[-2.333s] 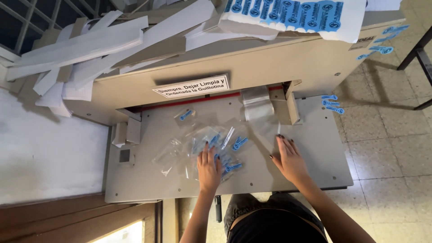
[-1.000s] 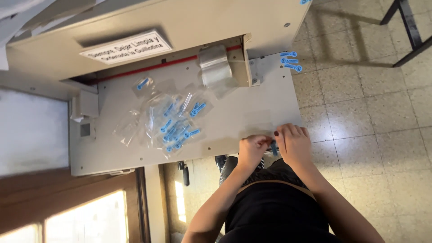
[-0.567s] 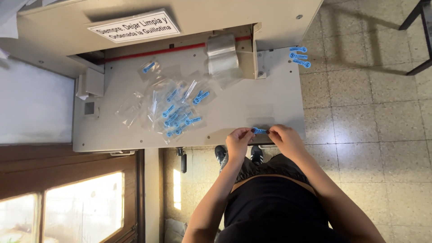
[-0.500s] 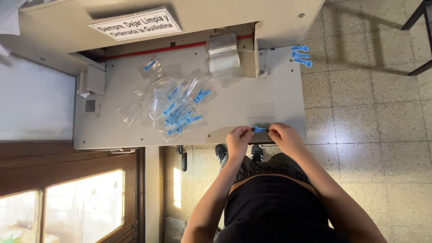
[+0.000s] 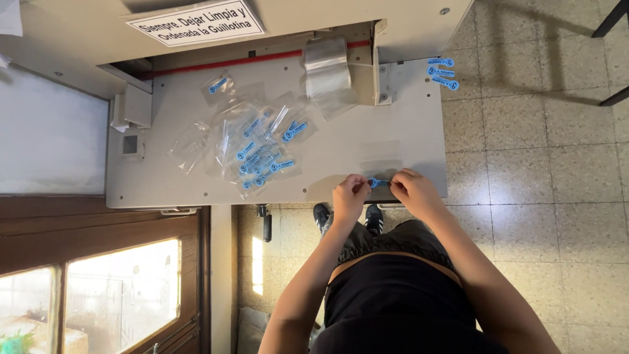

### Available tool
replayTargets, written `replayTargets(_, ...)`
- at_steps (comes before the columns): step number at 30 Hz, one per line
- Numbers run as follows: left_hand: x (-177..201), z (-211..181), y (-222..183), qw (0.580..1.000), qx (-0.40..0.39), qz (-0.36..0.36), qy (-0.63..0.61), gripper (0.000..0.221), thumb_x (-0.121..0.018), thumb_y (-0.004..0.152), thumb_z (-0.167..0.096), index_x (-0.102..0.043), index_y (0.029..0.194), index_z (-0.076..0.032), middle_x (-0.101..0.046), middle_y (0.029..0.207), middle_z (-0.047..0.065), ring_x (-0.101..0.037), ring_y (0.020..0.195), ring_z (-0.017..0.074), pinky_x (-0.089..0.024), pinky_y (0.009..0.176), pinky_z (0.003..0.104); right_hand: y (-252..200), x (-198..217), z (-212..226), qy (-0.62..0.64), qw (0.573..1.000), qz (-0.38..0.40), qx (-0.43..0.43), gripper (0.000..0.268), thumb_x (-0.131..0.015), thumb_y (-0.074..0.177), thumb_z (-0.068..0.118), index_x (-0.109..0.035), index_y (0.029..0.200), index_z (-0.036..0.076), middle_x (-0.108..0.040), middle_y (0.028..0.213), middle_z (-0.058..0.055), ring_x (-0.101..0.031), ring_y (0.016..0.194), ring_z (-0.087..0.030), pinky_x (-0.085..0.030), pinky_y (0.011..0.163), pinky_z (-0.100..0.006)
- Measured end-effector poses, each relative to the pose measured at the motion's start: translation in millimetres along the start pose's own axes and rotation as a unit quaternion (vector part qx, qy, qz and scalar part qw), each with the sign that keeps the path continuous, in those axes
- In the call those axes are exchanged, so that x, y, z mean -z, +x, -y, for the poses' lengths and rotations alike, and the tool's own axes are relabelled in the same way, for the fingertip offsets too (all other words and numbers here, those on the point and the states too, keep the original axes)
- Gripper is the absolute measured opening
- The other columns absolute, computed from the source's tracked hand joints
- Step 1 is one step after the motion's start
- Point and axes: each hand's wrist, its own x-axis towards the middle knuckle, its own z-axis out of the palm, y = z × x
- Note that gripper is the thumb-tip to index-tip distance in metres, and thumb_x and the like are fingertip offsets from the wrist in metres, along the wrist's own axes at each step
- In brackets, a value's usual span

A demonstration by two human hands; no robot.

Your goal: The person is picking up small blue labels and placing them into small, clear plastic bags on a work surface.

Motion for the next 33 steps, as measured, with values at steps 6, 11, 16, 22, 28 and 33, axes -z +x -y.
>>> replayTargets(6, -6.0, -3.4, -5.2, 0.993, -0.074, -0.005, 0.095, 0.006, -0.063, 0.092, -0.012, -0.064, 0.095, -0.007, -0.074, 0.079, 0.015, -0.074, 0.074, 0.0358, -0.059, 0.068, 0.043, 3.5, 9.7, 3.5, 0.026, 0.999, 0.028, -0.019, 0.023, -0.058, 0.105, 0.014, -0.069, 0.089, 0.001, -0.064, 0.078, -0.013, -0.068, 0.070, -0.030, -0.054, 0.061, -0.037)
replayTargets(11, -10.7, -2.2, -8.2, 0.991, -0.078, -0.002, 0.113, 0.006, -0.060, 0.093, -0.011, -0.061, 0.097, -0.007, -0.071, 0.080, 0.018, -0.072, 0.076, 0.0402, -0.059, 0.066, 0.047, 6.0, 7.9, 1.8, 0.027, 0.999, 0.037, -0.022, 0.025, -0.058, 0.105, 0.016, -0.069, 0.089, 0.000, -0.065, 0.082, -0.015, -0.069, 0.073, -0.032, -0.056, 0.062, -0.038)
replayTargets(16, -13.0, -8.3, -11.2, 0.988, -0.080, -0.011, 0.131, 0.006, -0.057, 0.094, -0.008, -0.059, 0.099, -0.004, -0.068, 0.079, 0.020, -0.072, 0.073, 0.0422, -0.059, 0.065, 0.047, 6.6, 7.9, 0.7, 0.026, 0.998, 0.047, -0.020, 0.027, -0.058, 0.106, 0.017, -0.068, 0.089, -0.001, -0.065, 0.083, -0.017, -0.069, 0.074, -0.034, -0.056, 0.063, -0.040)
replayTargets(22, -19.1, -4.1, -8.7, 0.984, -0.066, -0.005, 0.166, 0.005, -0.057, 0.095, -0.010, -0.059, 0.097, -0.006, -0.068, 0.080, 0.016, -0.073, 0.073, 0.0388, -0.059, 0.060, 0.042, 3.9, 3.2, -3.6, 0.021, 0.999, 0.029, -0.017, 0.031, -0.058, 0.106, 0.021, -0.068, 0.085, 0.000, -0.062, 0.080, -0.014, -0.068, 0.070, -0.032, -0.055, 0.060, -0.037)
replayTargets(28, -23.8, 0.1, -5.3, 0.981, -0.069, -0.012, 0.179, 0.004, -0.057, 0.094, -0.007, -0.056, 0.096, -0.005, -0.066, 0.081, 0.017, -0.072, 0.075, 0.0408, -0.060, 0.060, 0.043, 8.8, -1.2, -7.4, -0.007, 0.999, 0.038, -0.029, 0.031, -0.058, 0.106, 0.022, -0.067, 0.084, 0.001, -0.057, 0.077, -0.009, -0.066, 0.066, -0.027, -0.054, 0.058, -0.035)
replayTargets(33, -23.7, 1.4, -2.4, 0.983, -0.060, -0.003, 0.173, 0.003, -0.056, 0.093, -0.007, -0.055, 0.094, -0.004, -0.066, 0.080, 0.018, -0.072, 0.075, 0.0426, -0.059, 0.058, 0.043, 9.9, -3.0, -8.5, -0.022, 0.999, 0.033, -0.022, 0.030, -0.060, 0.103, 0.019, -0.065, 0.079, 0.001, -0.053, 0.074, -0.008, -0.064, 0.062, -0.030, -0.052, 0.054, -0.035)
